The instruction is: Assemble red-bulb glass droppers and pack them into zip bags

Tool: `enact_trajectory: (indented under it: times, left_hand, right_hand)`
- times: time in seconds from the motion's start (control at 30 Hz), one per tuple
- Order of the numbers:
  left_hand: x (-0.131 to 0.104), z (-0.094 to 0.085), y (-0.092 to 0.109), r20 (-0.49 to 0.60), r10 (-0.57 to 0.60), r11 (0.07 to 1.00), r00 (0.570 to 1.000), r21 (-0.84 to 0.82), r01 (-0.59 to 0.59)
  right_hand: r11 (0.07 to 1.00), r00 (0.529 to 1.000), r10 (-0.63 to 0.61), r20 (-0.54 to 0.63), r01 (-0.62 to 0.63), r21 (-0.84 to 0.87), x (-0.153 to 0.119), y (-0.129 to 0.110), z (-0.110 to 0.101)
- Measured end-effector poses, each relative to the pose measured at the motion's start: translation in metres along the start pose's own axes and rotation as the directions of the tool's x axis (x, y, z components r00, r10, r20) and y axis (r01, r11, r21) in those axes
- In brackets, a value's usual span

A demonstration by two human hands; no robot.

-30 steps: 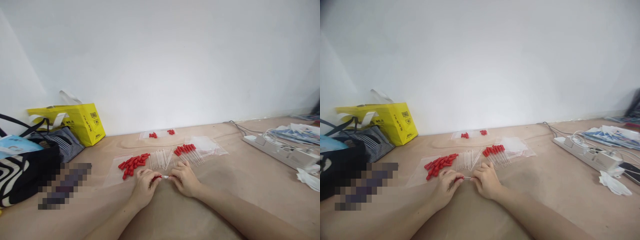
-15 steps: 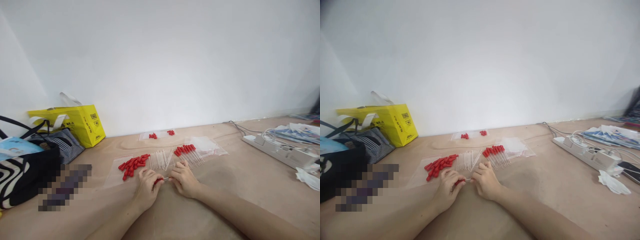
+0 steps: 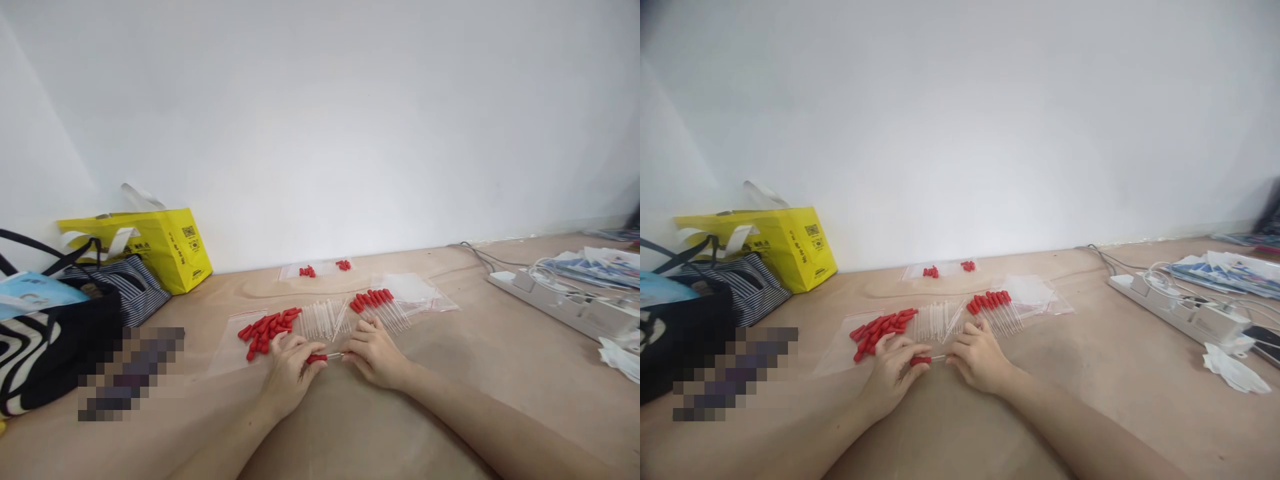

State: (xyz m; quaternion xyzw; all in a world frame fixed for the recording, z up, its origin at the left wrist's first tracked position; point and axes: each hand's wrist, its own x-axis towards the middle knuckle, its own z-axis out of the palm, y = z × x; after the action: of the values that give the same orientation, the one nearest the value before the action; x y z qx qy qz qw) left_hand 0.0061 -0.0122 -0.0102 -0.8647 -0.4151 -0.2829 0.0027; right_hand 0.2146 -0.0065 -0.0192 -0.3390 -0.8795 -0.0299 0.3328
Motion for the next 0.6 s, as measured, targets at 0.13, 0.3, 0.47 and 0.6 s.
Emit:
enact_trajectory:
  times: [0.13,0.3,0.47,0.6]
  left_hand:
    - [0.0,-0.001,-0.001,0.008,0.027,1.0,1.0,0.009,-0.027]
    - [0.0,0.001,0.007,-0.017,0.047,0.999,0.999,0.008,-0.047]
    - [-0.001,0.002,0.01,-0.008,0.08,0.997,0.997,-0.007,-0.08]
    - [0.0,0.002,0.012,0.013,0.067,0.998,0.998,-0.017,-0.067]
  right_hand:
    - [1.0,1.0,0.02,0.0,-0.02,-0.023,-0.004,0.0,-0.001]
    - [0.999,0.999,0.036,-0.034,-0.036,-0.006,-0.006,-0.005,0.01]
    - [0.996,0.996,0.051,-0.068,-0.046,0.074,-0.007,-0.007,0.018]
    - [0.995,0.997,0.061,-0.052,-0.057,0.084,-0.007,-0.008,0.018]
